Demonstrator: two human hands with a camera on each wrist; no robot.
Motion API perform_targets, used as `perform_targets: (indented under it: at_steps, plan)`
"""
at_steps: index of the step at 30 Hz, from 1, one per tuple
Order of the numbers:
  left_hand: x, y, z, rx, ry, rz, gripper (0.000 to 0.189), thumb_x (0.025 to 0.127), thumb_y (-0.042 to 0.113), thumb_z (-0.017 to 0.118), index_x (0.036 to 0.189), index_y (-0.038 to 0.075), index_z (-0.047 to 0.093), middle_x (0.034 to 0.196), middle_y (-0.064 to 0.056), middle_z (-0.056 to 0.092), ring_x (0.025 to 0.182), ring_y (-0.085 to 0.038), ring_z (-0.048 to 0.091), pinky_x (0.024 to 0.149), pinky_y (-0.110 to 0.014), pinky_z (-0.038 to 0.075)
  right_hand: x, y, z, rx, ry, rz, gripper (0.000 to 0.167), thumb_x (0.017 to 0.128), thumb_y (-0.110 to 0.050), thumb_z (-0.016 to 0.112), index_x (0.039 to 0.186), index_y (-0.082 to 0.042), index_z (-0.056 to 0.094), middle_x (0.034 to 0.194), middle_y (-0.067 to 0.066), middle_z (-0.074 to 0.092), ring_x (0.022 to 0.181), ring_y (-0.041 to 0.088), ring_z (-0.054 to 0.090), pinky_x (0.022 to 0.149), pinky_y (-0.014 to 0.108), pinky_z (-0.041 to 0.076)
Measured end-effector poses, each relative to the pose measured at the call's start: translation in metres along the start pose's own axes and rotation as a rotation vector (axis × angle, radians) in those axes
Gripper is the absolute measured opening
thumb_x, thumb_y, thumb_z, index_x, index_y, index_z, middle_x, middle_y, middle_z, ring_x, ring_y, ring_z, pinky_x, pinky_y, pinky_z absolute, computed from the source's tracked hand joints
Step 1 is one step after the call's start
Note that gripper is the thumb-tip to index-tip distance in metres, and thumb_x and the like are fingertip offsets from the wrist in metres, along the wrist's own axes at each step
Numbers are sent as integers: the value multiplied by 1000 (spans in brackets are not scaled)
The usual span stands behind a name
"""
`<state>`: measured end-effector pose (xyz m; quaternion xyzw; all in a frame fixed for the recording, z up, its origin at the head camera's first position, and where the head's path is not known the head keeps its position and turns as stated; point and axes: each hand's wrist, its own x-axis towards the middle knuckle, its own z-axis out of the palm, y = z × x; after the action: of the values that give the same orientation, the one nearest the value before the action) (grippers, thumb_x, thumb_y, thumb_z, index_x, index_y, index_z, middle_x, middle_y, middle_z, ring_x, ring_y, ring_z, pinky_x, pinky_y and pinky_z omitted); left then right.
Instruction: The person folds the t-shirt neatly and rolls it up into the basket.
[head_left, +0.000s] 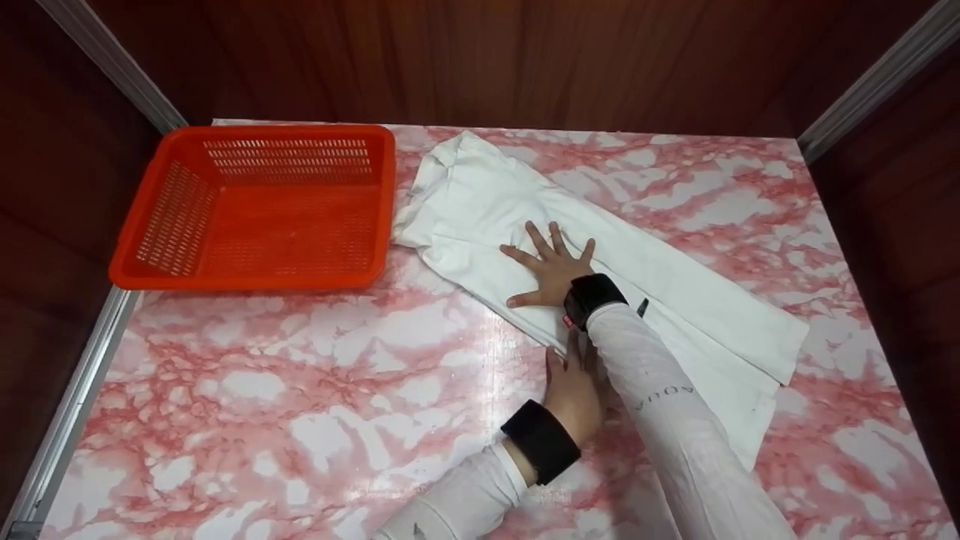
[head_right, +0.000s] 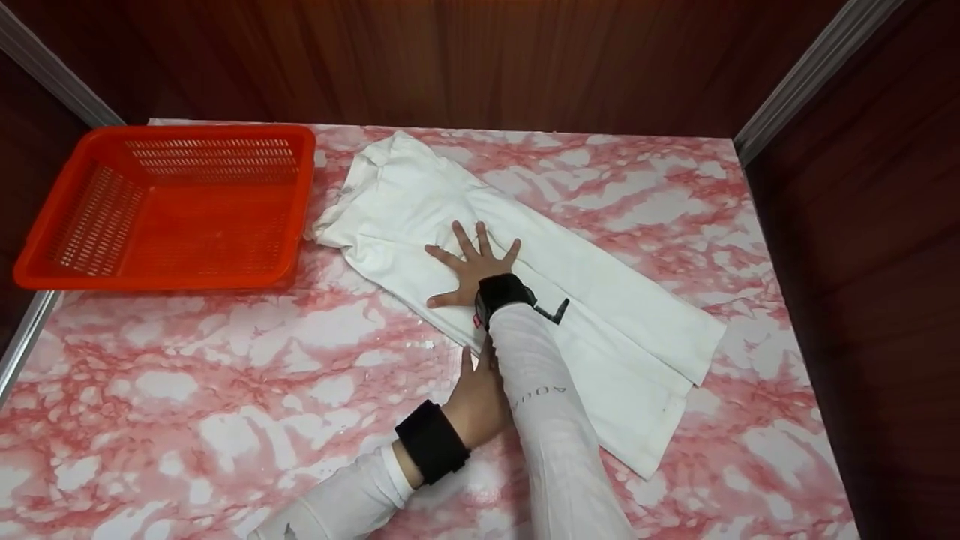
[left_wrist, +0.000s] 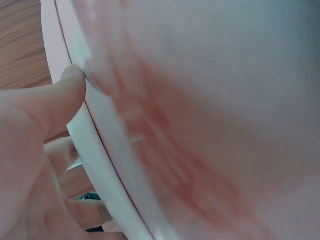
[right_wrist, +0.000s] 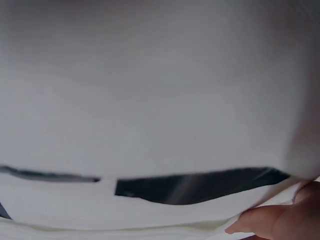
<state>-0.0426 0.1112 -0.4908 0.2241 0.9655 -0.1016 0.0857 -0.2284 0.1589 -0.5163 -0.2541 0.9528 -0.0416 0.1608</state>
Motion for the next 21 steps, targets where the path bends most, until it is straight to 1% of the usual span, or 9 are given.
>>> perform_targets:
  at_steps: [4, 8, 11, 16, 21]
  plan:
    - [0, -7, 1, -27, 23, 29, 71, 88, 64, 37, 145, 21, 38, 153, -5, 30, 142, -35, 19, 103, -53, 34, 1, -1, -1, 12, 8, 24, 96, 61, -92, 36, 143, -57, -2, 156, -5, -23, 142, 33, -20, 91, 81, -4]
    - [-1, -13, 2, -23, 11, 40, 78, 85, 67, 39, 146, 19, 37, 154, -5, 29, 143, -33, 19, 103, -51, 34, 6, 1, 5, 12, 26, 41, 96, 60, -94, 33, 142, -58, -4, 155, -7, -26, 141, 32, -22, 89, 82, -6]
    - [-2, -18, 3, -12, 4, 61, 79, 83, 69, 42, 146, 22, 37, 154, -6, 28, 142, -33, 19, 103, -52, 33, 10, 1, 9, 8, 38, 53, 95, 60, -95, 30, 140, -59, -7, 153, -9, -29, 140, 31, -25, 89, 82, -6]
    - [-3, -27, 5, 18, 19, 134, 64, 85, 65, 46, 140, 33, 46, 153, -10, 30, 141, -37, 22, 101, -55, 34, 12, -1, 9, 36, 53, 78, 95, 60, -95, 30, 141, -60, -5, 154, -8, -27, 141, 31, -24, 89, 82, -6]
    - [-4, -35, 8, 18, 28, 190, 56, 86, 64, 46, 130, 31, 57, 150, -13, 35, 139, -40, 24, 100, -57, 35, 14, -3, 9, 30, 49, 109, 95, 59, -96, 26, 141, -59, -6, 154, -7, -26, 141, 32, -23, 90, 82, -6]
